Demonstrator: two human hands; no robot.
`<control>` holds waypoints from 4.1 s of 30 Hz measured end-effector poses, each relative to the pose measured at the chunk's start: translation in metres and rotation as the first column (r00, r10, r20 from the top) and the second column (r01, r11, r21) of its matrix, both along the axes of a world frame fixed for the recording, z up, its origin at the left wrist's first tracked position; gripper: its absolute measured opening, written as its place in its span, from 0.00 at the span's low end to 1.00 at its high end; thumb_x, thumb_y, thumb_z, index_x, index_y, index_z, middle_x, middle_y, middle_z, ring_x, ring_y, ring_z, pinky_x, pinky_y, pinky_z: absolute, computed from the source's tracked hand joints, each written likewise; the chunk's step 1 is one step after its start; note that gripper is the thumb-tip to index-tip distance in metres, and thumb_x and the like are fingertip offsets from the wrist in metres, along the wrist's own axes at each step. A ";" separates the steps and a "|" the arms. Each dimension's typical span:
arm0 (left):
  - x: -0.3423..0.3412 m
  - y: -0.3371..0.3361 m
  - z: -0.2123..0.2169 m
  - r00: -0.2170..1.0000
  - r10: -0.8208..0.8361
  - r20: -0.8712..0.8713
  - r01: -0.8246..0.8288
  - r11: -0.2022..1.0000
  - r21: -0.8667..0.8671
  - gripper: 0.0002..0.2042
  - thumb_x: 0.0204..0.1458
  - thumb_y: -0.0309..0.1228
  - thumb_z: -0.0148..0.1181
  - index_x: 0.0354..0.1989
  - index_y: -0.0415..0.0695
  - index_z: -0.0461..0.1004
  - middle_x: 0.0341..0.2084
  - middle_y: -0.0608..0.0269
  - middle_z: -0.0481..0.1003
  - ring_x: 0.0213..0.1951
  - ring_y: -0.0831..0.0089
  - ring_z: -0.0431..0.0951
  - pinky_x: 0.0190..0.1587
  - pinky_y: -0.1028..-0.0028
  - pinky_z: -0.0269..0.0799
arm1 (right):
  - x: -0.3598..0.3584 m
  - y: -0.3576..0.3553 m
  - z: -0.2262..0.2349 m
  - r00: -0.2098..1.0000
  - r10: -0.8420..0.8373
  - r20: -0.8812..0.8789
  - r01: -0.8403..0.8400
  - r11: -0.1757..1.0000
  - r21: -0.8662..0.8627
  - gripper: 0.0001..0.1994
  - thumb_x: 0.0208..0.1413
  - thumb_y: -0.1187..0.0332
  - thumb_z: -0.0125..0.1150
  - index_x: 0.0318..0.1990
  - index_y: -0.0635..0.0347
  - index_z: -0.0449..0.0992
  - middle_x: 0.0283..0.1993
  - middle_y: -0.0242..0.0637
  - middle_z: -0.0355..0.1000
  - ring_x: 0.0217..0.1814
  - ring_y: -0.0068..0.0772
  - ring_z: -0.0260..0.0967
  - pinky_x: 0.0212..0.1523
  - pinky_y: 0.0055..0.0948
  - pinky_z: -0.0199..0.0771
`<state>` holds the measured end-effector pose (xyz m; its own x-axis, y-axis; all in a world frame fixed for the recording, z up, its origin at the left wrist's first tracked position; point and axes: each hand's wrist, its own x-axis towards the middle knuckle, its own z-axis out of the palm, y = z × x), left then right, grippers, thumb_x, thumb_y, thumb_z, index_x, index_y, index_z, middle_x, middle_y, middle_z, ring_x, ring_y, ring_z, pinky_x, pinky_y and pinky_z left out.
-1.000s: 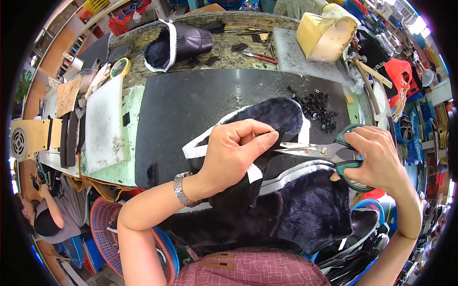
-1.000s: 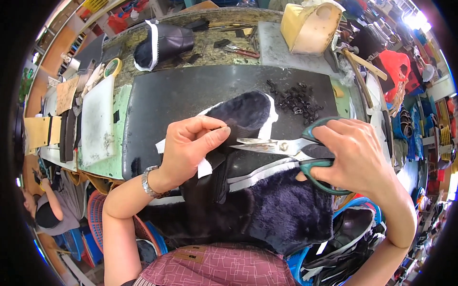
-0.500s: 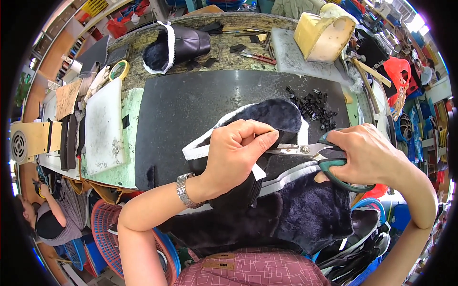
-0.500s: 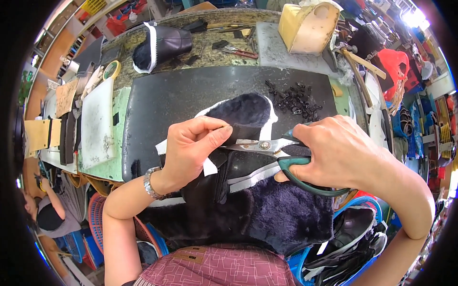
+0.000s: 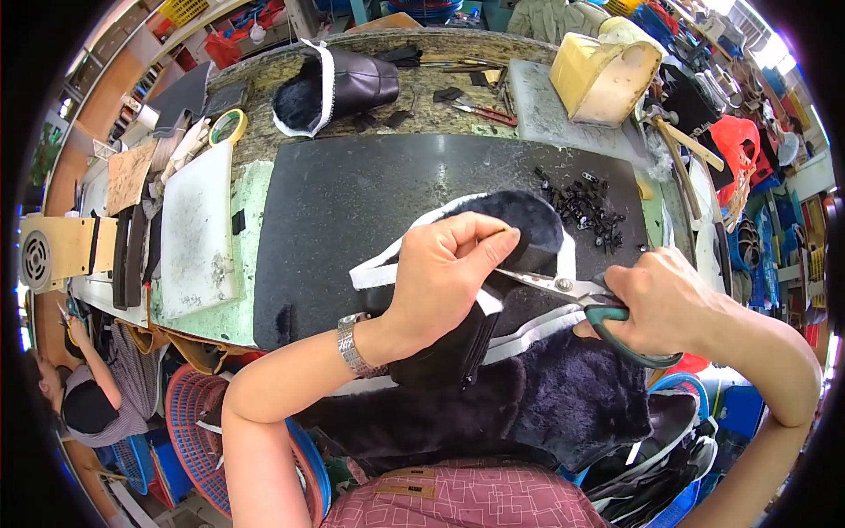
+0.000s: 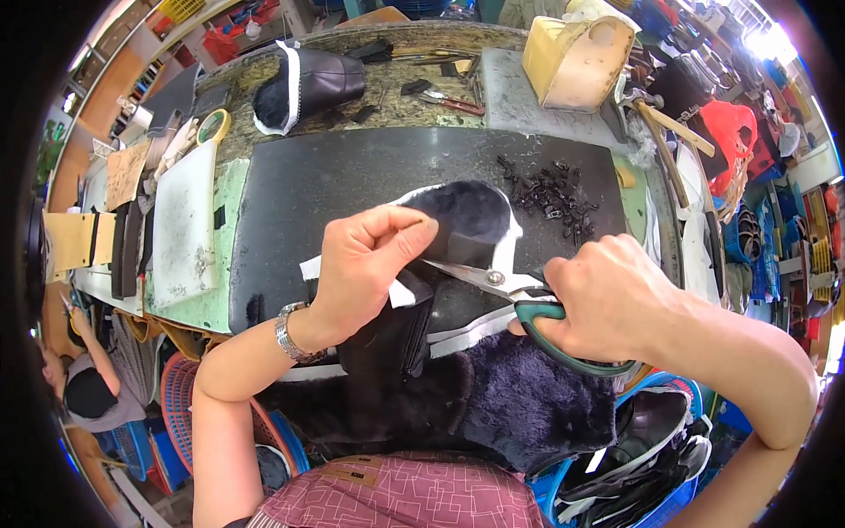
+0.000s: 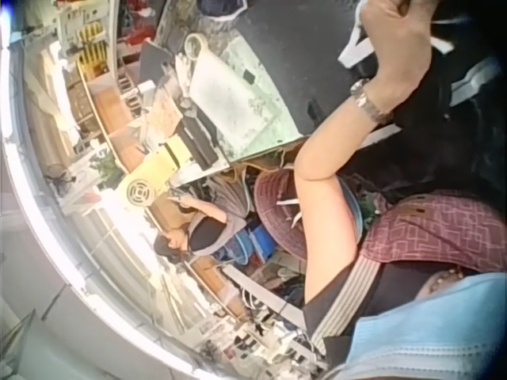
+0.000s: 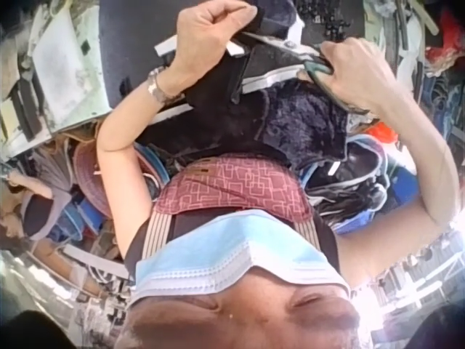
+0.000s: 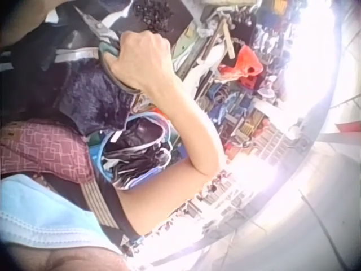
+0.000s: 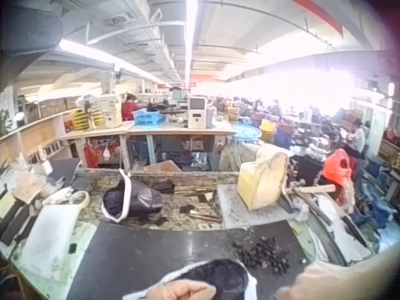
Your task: Manually attaching buckles and trimming excess material from shoe uppers at a factory workstation.
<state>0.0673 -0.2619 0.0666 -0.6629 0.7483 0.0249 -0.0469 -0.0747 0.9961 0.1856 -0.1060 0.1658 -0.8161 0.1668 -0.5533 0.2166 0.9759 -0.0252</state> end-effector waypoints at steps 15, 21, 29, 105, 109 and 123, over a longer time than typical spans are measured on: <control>-0.099 -0.157 0.063 0.917 0.262 -0.302 -0.364 0.858 -0.362 0.16 0.38 0.35 0.65 0.32 0.36 0.73 0.22 0.68 0.73 0.25 0.83 0.71 0.29 0.82 0.67 | 0.082 0.146 -0.066 0.640 -0.654 -0.403 0.632 0.746 -0.208 0.22 0.46 0.49 0.54 0.22 0.64 0.66 0.14 0.38 0.62 0.19 0.34 0.64 0.22 0.30 0.63; -0.265 -0.084 0.029 0.568 0.593 -0.571 -0.753 0.654 -0.069 0.15 0.47 0.38 0.58 0.27 0.34 0.70 0.20 0.69 0.68 0.21 0.81 0.62 0.24 0.76 0.58 | 0.152 0.190 -0.120 0.735 -0.426 -0.527 0.662 0.619 0.423 0.16 0.40 0.63 0.57 0.33 0.68 0.67 0.36 0.51 0.68 0.41 0.51 0.66 0.41 0.43 0.67; -0.298 -0.008 -0.042 0.886 0.445 0.131 -0.449 0.893 -0.002 0.16 0.52 0.36 0.53 0.43 0.36 0.66 0.34 0.58 0.72 0.34 0.70 0.73 0.39 0.72 0.69 | 0.118 0.097 -0.085 0.678 -0.304 -0.669 0.311 0.944 -0.113 0.20 0.38 0.63 0.64 0.40 0.61 0.71 0.42 0.44 0.67 0.43 0.44 0.66 0.44 0.35 0.66; 0.012 0.035 -0.047 0.977 -0.192 0.098 0.212 0.934 -0.287 0.15 0.42 0.18 0.56 0.42 0.35 0.66 0.24 0.60 0.74 0.27 0.77 0.73 0.32 0.77 0.68 | -0.012 0.042 -0.132 0.803 -0.595 -0.044 0.106 0.215 -0.971 0.35 0.48 0.80 0.51 0.63 0.57 0.42 0.30 0.35 0.69 0.32 0.19 0.64 0.35 0.20 0.66; 0.011 0.035 -0.046 0.969 -0.227 0.102 0.246 0.928 -0.281 0.16 0.45 0.19 0.54 0.45 0.38 0.64 0.25 0.66 0.72 0.28 0.84 0.70 0.31 0.83 0.65 | -0.014 0.042 -0.130 0.823 -0.568 0.011 0.146 0.192 -0.971 0.38 0.47 0.80 0.52 0.64 0.54 0.39 0.29 0.34 0.68 0.31 0.19 0.63 0.35 0.19 0.65; 0.005 0.040 -0.047 0.893 -0.436 0.106 0.444 0.824 -0.353 0.07 0.45 0.27 0.57 0.28 0.36 0.76 0.21 0.61 0.76 0.25 0.81 0.72 0.30 0.78 0.67 | 0.013 0.012 -0.123 0.788 -0.477 -0.389 0.135 0.750 -0.647 0.33 0.39 0.69 0.65 0.56 0.56 0.57 0.19 0.33 0.65 0.18 0.26 0.63 0.21 0.25 0.63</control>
